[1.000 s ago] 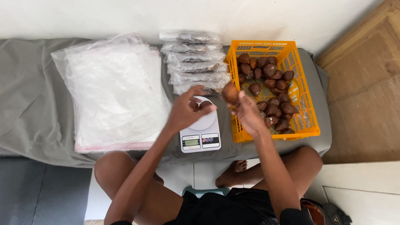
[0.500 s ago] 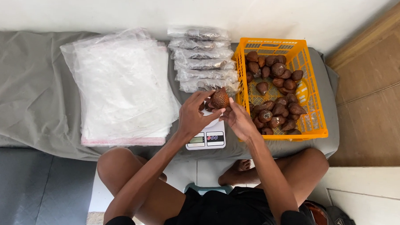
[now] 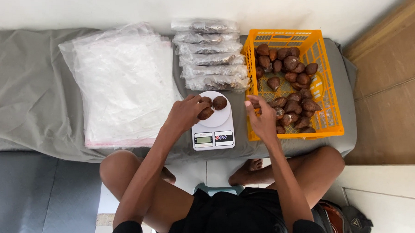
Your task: Weighing salak fruits on a digital scale and placing them into plastic bags for packaging.
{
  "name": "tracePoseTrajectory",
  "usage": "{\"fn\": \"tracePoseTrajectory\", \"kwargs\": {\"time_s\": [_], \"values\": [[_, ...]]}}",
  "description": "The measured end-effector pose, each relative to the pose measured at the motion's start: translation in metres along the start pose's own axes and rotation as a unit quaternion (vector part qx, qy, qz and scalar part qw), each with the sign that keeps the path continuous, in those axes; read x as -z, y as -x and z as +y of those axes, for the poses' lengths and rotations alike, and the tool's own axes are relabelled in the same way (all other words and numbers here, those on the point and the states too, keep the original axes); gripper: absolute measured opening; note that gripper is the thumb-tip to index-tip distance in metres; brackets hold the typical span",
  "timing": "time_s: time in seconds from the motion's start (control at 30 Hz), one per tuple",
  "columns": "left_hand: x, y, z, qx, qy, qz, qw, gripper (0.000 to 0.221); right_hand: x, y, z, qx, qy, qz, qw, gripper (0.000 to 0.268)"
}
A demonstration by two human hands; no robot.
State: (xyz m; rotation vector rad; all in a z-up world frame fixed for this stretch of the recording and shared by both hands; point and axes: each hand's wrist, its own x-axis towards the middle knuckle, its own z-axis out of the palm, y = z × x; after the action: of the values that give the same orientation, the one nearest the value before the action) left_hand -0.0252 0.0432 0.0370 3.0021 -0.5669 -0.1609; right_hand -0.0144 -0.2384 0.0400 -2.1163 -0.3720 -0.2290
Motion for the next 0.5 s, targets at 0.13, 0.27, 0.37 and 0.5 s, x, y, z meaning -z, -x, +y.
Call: {"fn": "tracePoseTrajectory", "kwargs": {"time_s": [0.13,0.27,0.37,0.5], "values": [[0.011,0.007,0.006,0.009,-0.001,-0.03,1.0,0.059,0.002,0.001,-0.014,-0.007,-0.005,-0.03,1.0,0.024],[-0.015,0.005,0.002,-0.007,-0.023,0.004,1.0,0.054,0.002,0.003,-0.019,0.005,0.009,-0.036,0.999,0.024],[-0.034,0.001,0.0,-0.014,-0.033,0.007,0.999,0.054,0.001,0.004,-0.017,0.01,0.018,-0.031,0.999,0.024],[-0.026,0.001,0.007,-0.019,-0.027,0.007,0.999,0.055,-0.004,0.004,-0.006,0.011,0.043,-0.027,0.999,0.023]]}}
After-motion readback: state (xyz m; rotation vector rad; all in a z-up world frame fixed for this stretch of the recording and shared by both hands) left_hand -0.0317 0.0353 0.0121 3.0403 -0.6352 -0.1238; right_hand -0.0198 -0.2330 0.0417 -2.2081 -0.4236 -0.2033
